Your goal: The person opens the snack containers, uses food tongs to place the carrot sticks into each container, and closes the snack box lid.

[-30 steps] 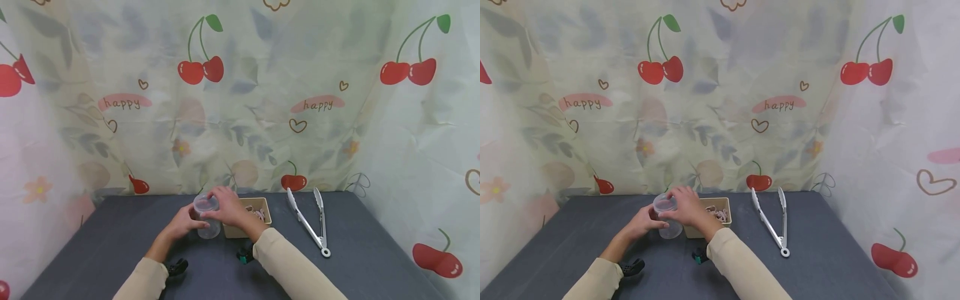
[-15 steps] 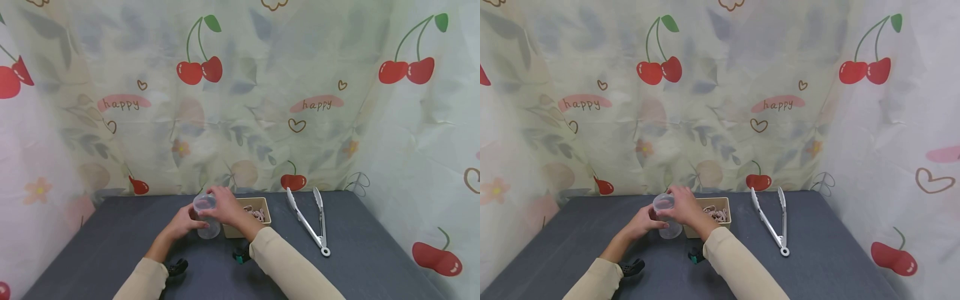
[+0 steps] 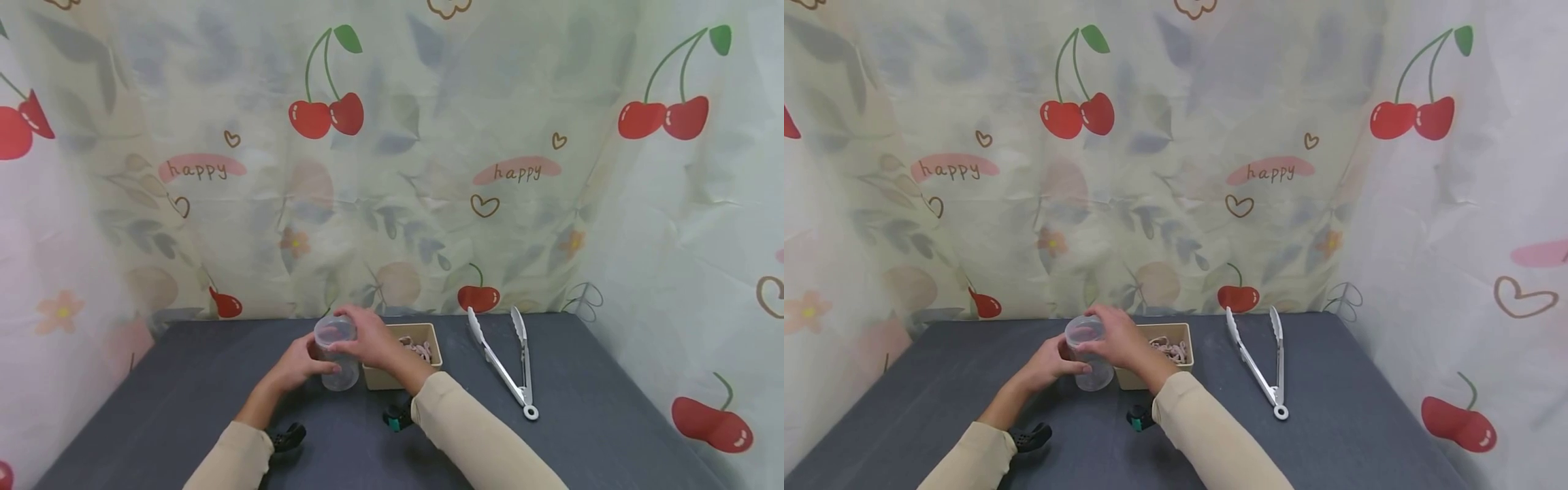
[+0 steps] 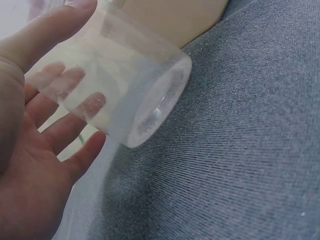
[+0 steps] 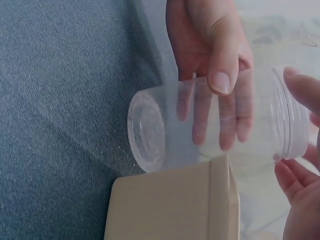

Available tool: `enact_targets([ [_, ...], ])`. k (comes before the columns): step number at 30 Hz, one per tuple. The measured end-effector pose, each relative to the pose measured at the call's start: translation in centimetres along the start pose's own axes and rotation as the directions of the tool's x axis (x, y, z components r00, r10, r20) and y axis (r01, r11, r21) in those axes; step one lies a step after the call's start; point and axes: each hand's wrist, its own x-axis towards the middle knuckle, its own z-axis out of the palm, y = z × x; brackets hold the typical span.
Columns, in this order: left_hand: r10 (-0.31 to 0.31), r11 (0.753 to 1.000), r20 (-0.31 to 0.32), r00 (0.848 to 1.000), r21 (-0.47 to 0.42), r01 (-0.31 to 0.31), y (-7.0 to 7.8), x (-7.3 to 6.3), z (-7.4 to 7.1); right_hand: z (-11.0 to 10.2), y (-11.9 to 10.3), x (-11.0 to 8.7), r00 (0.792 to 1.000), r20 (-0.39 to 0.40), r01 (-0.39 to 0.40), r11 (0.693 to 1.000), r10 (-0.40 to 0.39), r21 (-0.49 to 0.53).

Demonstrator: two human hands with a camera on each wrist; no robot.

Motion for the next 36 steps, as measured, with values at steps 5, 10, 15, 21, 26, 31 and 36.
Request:
enact_targets([
  [5,0.003,1.0,-0.001,1.0,-0.003,-0.003,-1.8,0.7,-0.1,-0.5,0.1,-0.2,0.999,-0.009,0.036,0.998,-0.035,0.047],
  [10,-0.008,1.0,-0.008,1.0,0.005,0.008,-3.5,1.4,0.0,-0.8,0.2,-0.1,0.998,-0.026,0.061,0.997,-0.06,0.037],
  [15,-0.016,1.0,-0.003,1.0,0.001,0.016,-3.6,1.4,0.0,-0.8,0.2,-0.2,0.996,-0.04,0.087,0.996,-0.086,0.026],
  [21,-0.012,1.0,0.009,1.0,-0.015,0.012,-3.2,1.5,0.0,-1.2,0.1,-0.4,0.991,-0.084,0.103,0.994,-0.101,0.026],
  [26,-0.032,0.998,-0.031,0.999,0.051,0.033,-3.4,1.5,-0.1,-1.8,0.0,-0.6,0.989,-0.101,0.114,0.993,-0.11,0.034],
  [31,-0.028,0.996,-0.07,0.997,0.086,0.034,-3.6,1.6,-0.1,-2.3,0.3,-0.9,0.984,-0.12,0.137,0.99,-0.132,0.036],
  [36,-0.009,0.995,-0.09,0.996,0.096,0.018,-3.6,1.5,0.0,-2.7,0.5,-1.6,0.981,-0.139,0.144,0.988,-0.135,0.062],
])
